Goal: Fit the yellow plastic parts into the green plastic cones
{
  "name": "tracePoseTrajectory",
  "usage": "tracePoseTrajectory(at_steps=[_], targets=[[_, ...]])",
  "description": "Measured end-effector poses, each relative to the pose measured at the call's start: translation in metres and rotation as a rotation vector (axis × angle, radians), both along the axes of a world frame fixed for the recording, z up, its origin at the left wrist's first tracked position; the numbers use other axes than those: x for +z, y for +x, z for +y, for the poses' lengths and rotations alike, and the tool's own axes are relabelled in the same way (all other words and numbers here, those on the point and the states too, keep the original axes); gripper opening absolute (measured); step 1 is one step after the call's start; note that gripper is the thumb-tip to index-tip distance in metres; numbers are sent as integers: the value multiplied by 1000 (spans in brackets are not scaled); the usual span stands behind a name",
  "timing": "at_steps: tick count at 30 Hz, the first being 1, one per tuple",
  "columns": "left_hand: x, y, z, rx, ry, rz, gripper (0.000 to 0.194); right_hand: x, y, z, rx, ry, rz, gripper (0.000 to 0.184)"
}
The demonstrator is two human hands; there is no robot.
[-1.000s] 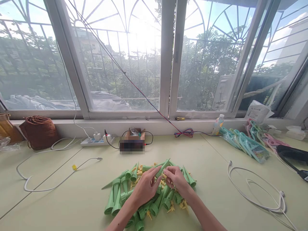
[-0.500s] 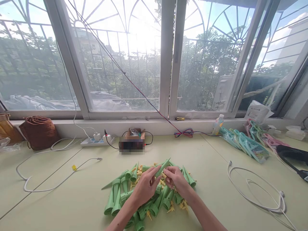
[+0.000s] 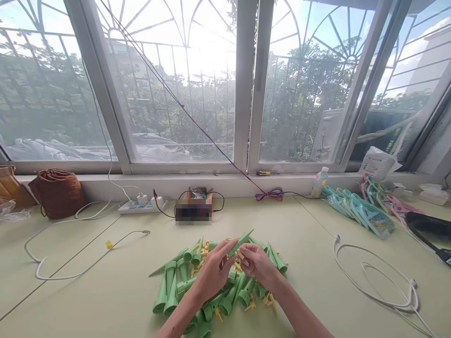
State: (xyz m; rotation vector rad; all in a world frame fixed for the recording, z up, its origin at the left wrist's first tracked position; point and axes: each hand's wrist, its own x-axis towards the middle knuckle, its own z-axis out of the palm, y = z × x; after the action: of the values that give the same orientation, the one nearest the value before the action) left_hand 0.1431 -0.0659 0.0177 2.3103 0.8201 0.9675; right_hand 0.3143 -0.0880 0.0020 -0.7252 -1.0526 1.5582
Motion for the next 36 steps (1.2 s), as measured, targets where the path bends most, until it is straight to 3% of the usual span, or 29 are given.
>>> tracePoseTrajectory(at_steps=[24, 36], targets=[[-2, -1, -4, 96, 16, 140, 42, 2, -4, -1, -50, 62, -91, 45], [2, 1, -5, 101, 37, 128, 43, -5, -3, 0, -66, 104, -164, 44]])
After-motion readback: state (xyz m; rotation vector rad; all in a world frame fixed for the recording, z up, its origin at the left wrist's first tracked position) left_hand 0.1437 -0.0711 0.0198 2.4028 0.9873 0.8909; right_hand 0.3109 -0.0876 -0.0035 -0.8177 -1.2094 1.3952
